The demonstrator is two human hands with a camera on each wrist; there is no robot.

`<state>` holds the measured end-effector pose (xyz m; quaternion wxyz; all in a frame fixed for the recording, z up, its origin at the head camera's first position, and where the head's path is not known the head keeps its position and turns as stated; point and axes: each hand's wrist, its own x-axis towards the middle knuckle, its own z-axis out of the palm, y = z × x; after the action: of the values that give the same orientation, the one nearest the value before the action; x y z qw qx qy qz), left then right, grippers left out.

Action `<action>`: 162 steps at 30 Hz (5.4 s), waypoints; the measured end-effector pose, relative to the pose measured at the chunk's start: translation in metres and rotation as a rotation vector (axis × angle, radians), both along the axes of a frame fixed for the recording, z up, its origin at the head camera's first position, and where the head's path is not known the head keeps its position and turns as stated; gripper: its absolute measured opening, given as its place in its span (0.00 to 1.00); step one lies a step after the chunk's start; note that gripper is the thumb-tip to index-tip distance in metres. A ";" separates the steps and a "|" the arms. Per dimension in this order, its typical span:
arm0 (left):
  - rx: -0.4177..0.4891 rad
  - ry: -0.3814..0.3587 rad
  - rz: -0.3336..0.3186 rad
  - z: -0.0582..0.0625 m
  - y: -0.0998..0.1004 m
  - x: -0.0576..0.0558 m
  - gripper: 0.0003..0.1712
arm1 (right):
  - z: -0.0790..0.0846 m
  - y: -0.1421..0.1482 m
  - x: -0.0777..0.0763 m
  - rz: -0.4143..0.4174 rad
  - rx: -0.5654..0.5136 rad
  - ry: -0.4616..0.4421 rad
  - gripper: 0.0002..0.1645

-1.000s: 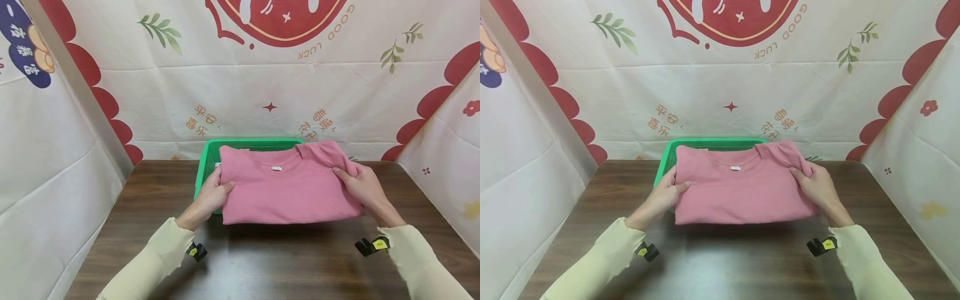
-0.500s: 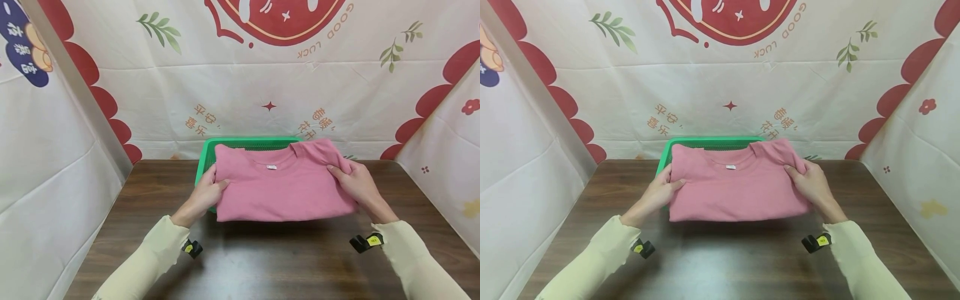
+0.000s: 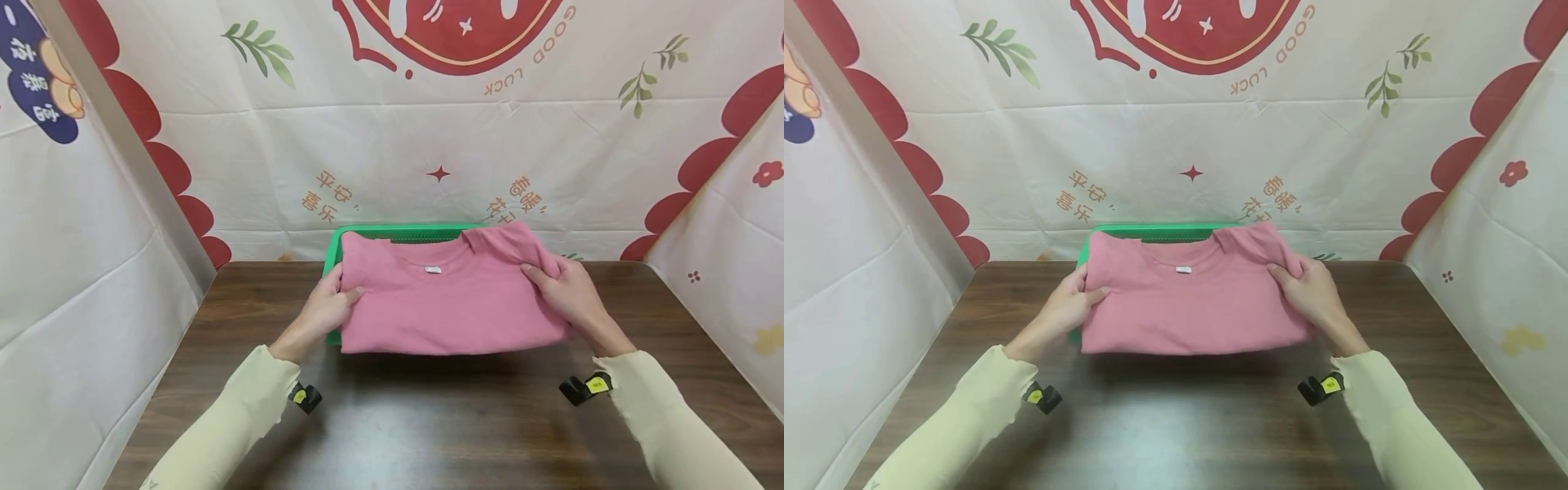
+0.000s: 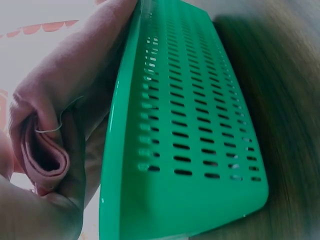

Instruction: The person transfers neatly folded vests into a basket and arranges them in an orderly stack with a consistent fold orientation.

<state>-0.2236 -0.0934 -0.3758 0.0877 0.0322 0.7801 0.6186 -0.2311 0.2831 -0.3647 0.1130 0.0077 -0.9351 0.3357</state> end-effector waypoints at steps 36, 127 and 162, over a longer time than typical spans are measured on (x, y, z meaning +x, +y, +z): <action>0.049 -0.086 -0.039 0.003 -0.022 -0.045 0.24 | -0.003 -0.024 -0.035 0.009 -0.050 -0.026 0.26; -0.439 0.431 0.162 -0.036 -0.018 -0.057 0.34 | -0.040 -0.044 -0.046 -0.083 0.042 0.194 0.26; -0.778 0.865 0.089 -0.054 -0.020 -0.058 0.13 | -0.059 -0.062 -0.065 0.115 0.455 0.284 0.23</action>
<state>-0.2820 -0.1133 -0.4300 -0.2598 0.2144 0.9155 0.2202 -0.2957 0.2208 -0.4236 0.2194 0.1330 -0.9593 0.1183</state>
